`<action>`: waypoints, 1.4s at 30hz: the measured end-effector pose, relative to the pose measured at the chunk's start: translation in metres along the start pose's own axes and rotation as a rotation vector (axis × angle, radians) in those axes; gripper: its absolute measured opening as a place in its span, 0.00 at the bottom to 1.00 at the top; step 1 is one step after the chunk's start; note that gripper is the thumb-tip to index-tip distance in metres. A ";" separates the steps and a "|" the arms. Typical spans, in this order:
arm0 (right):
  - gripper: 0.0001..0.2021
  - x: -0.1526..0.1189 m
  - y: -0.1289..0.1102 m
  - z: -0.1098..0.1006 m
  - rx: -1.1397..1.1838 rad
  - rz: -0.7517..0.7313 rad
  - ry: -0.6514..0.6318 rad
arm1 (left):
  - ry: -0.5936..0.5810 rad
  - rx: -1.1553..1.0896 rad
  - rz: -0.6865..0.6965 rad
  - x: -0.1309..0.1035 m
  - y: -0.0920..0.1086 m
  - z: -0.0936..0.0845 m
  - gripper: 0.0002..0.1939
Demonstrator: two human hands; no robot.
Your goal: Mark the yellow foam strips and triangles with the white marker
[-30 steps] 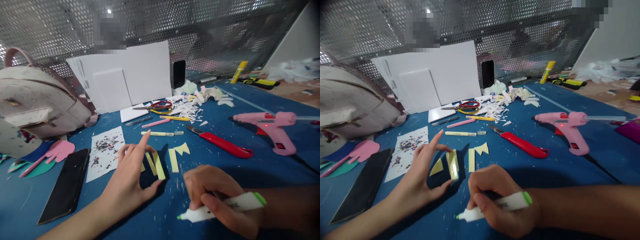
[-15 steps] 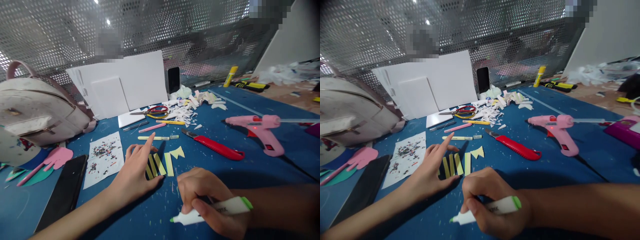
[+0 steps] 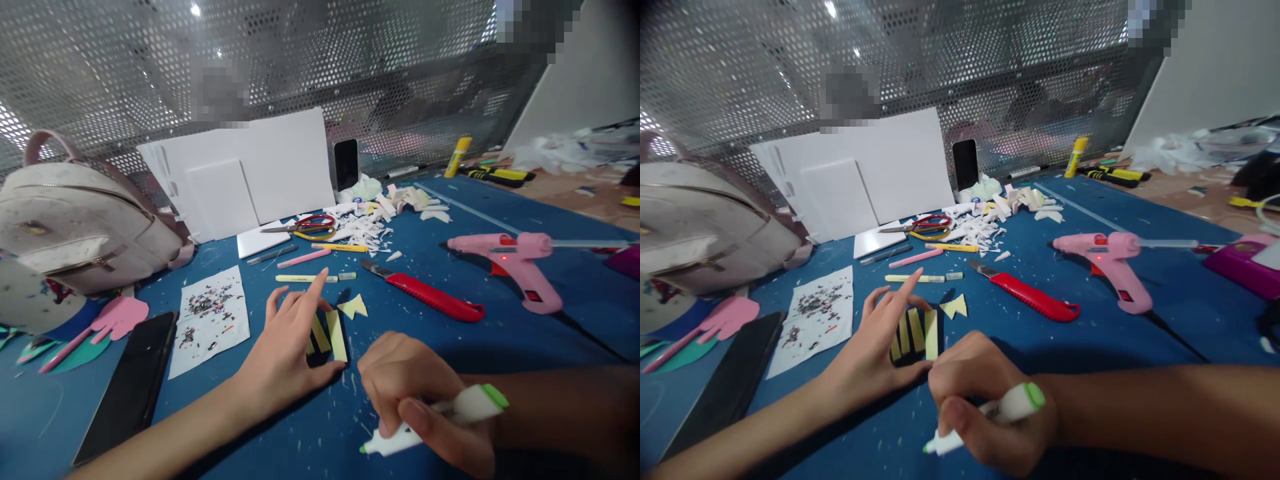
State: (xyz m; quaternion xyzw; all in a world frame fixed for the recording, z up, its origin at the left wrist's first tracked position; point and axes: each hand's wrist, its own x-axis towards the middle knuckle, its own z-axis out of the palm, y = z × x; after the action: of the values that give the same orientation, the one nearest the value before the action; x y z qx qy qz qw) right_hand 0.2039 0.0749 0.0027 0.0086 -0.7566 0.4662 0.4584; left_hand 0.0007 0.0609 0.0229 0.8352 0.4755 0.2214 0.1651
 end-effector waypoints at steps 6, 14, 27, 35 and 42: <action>0.19 0.003 0.002 -0.009 0.004 0.022 0.046 | 0.068 0.033 -0.026 -0.047 0.014 -0.005 0.62; 0.11 0.003 0.004 -0.008 -0.267 0.160 -0.147 | -0.129 -0.074 -0.184 -0.084 0.021 0.004 0.65; 0.11 0.010 -0.001 -0.004 -0.496 0.355 -0.346 | -0.114 -0.072 -0.213 -0.081 0.021 0.006 0.70; 0.08 0.007 -0.001 -0.003 -0.437 0.241 -0.391 | -0.149 -0.091 -0.222 -0.080 0.021 0.004 0.65; 0.09 0.008 -0.001 -0.002 -0.453 0.243 -0.381 | -0.135 -0.069 -0.236 -0.080 0.021 0.006 0.66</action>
State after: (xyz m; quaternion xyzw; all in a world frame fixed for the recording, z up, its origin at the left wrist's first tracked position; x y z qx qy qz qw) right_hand 0.2016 0.0787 0.0094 -0.0969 -0.9090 0.3270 0.2396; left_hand -0.0169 -0.0193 0.0108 0.7803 0.5504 0.1600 0.2501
